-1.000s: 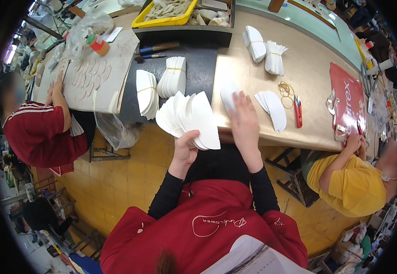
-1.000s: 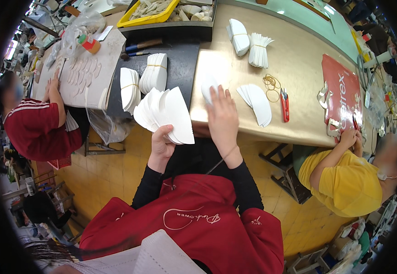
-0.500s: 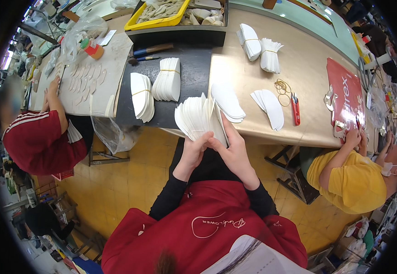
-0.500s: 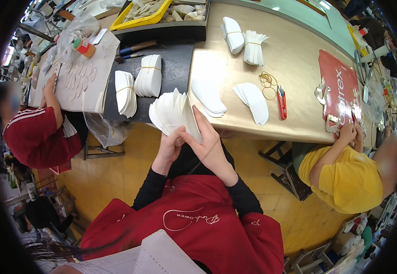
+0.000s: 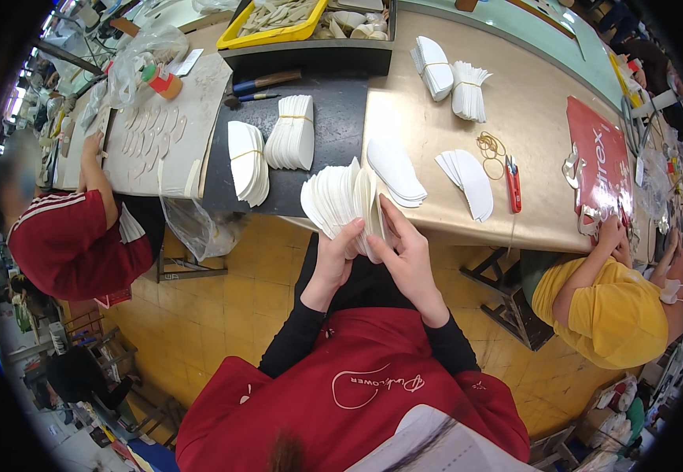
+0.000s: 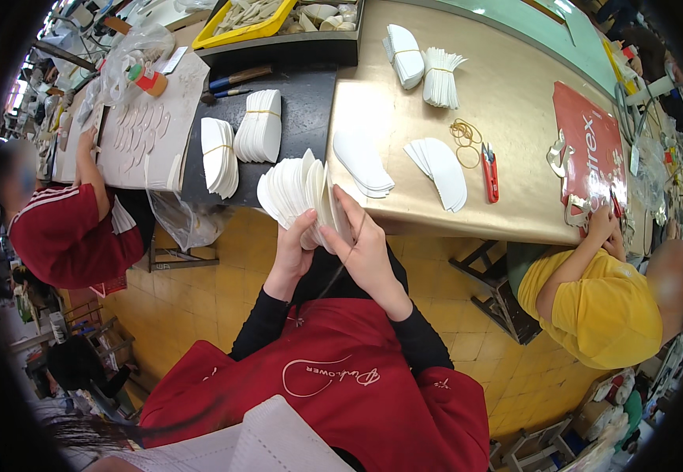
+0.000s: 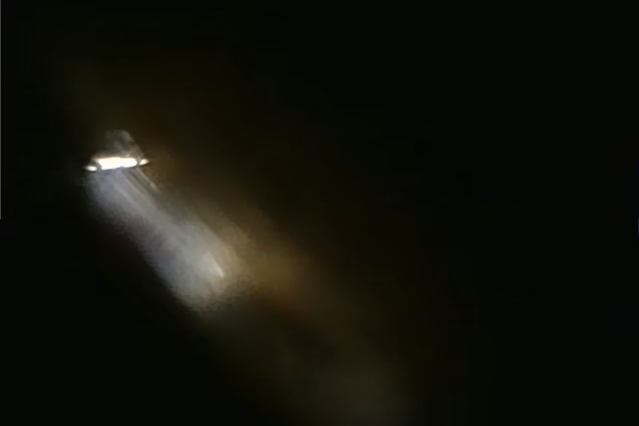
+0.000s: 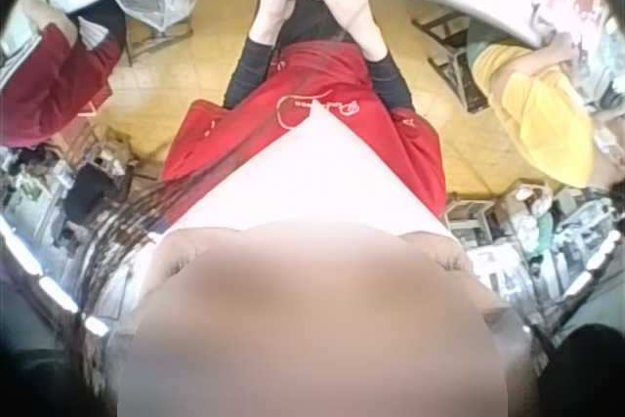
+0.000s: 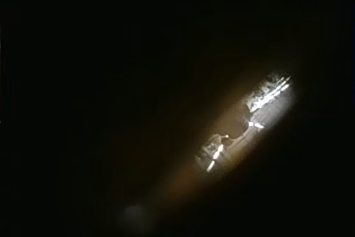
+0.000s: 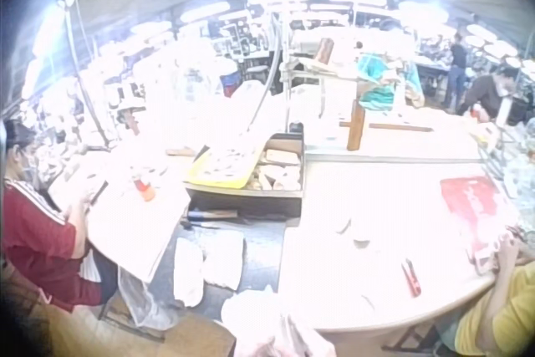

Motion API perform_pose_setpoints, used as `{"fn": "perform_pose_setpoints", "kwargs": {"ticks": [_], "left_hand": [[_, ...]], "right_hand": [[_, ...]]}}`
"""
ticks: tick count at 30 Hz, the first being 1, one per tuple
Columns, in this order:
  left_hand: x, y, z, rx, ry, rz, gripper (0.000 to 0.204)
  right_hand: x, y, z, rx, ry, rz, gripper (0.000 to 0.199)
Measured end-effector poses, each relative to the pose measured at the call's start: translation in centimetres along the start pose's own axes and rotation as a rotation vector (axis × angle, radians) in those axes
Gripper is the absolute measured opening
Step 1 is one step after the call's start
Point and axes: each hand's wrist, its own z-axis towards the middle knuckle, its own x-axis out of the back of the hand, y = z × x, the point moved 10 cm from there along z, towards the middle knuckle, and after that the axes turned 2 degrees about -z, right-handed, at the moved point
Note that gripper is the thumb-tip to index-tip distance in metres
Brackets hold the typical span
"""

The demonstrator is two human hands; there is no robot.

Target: The person stacks white fabric pieces on a table, aligns them, and secures them with a rubber band. The person repeats this process with additional pieces, creating multiple bundles.

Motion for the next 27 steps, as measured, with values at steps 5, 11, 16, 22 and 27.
{"fn": "perform_pose_setpoints", "kwargs": {"ticks": [5,11,16,22,27], "left_hand": [[-0.4,-0.2,-0.1,0.0,-0.005,-0.018,0.057],[-0.8,0.1,-0.3,0.013,-0.029,0.051,0.059],[-0.1,-0.3,-0.3,-0.003,0.029,0.036,0.06],[1.2,-0.7,-0.2,-0.014,0.048,-0.042,0.059],[1.4,-1.6,-0.5,0.156,-0.01,-0.203,0.058]], "right_hand": [[0.8,-0.2,-0.2,-0.02,0.037,-0.08,0.053],[0.2,-0.9,-0.1,0.083,0.03,-0.16,0.049],[0.7,0.3,-0.4,-0.006,0.009,-0.064,0.047],[3.5,-0.4,0.2,0.096,0.201,-0.175,0.039],[9.7,1.4,1.0,-0.021,0.381,-0.038,0.041]]}}
